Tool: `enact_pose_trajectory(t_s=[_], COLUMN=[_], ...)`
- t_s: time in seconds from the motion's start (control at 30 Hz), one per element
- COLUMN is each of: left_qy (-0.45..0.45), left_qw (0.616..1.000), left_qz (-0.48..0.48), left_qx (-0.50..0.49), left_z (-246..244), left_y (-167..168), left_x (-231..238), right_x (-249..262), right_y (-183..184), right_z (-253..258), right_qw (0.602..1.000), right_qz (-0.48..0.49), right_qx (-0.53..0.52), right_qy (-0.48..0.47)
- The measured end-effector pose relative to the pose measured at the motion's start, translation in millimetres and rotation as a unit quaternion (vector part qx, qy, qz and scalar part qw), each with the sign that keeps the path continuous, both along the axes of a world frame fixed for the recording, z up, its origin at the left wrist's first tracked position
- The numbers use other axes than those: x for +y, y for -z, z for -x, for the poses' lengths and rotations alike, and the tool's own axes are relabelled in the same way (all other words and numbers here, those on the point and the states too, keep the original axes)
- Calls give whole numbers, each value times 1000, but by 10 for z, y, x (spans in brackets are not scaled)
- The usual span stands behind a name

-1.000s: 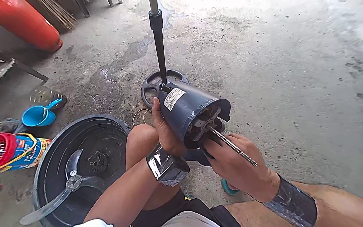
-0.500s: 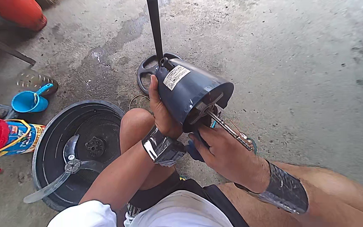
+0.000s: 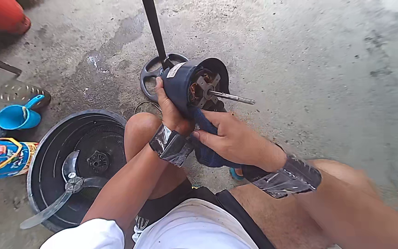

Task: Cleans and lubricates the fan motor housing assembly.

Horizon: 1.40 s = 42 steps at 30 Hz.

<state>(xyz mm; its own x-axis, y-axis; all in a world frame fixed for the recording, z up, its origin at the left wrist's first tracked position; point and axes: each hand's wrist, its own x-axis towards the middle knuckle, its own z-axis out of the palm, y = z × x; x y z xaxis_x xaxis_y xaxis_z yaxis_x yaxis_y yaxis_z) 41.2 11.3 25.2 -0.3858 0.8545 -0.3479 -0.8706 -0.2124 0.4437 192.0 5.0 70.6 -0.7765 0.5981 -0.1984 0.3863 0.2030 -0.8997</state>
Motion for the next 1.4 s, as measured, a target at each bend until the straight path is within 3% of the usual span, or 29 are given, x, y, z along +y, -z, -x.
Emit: enact_pose_trajectory(t_s=[0.1, 0.2, 0.3, 0.47, 0.6, 0.7, 0.77, 0.87, 0.9, 1.0, 1.07, 1.23, 1.4], left_qy=[10, 46, 86, 123, 139, 177, 173, 127, 118, 121, 114, 113, 178], left_qw=[999, 997, 992, 978, 961, 962, 941, 832, 807, 828, 863, 943, 945], left_qz=[-17, -23, -29, -87, -107, -115, -112, -69, -47, 1, 6, -18, -81], left_qx=[26, 50, 88, 145, 215, 174, 267, 535, 576, 548, 492, 312, 261], left_z=[-5, 3, -22, 55, 319, 500, 591, 572, 474, 80, -66, -13, 63], left_y=[21, 41, 14, 137, 391, 499, 534, 529, 471, 239, 189, 397, 418], left_x=[13, 11, -31, 8, -34, -74, -82, -98, -88, -68, -40, 115, 101], right_x=[-3, 44, 83, 120, 115, 111, 146, 294, 335, 400, 447, 470, 176], right_y=[51, 115, 141, -108, -336, -433, -403, -244, -203, -133, -91, -106, -106], right_z=[-31, -48, -34, 8, -20, -39, -13, 52, 43, -77, -134, -258, -268], right_qw=[995, 987, 992, 987, 984, 989, 993, 997, 997, 998, 997, 996, 976], right_qz=[87, 106, 33, -137, -156, -130, -107, -64, -48, -45, -55, -75, -204], right_qx=[42, 120, 109, -80, -79, -64, -41, 2, 12, 25, 29, 0, -65], right_qy=[-20, 15, 52, -6, -28, -25, -22, -46, -52, -48, -43, -53, -42])
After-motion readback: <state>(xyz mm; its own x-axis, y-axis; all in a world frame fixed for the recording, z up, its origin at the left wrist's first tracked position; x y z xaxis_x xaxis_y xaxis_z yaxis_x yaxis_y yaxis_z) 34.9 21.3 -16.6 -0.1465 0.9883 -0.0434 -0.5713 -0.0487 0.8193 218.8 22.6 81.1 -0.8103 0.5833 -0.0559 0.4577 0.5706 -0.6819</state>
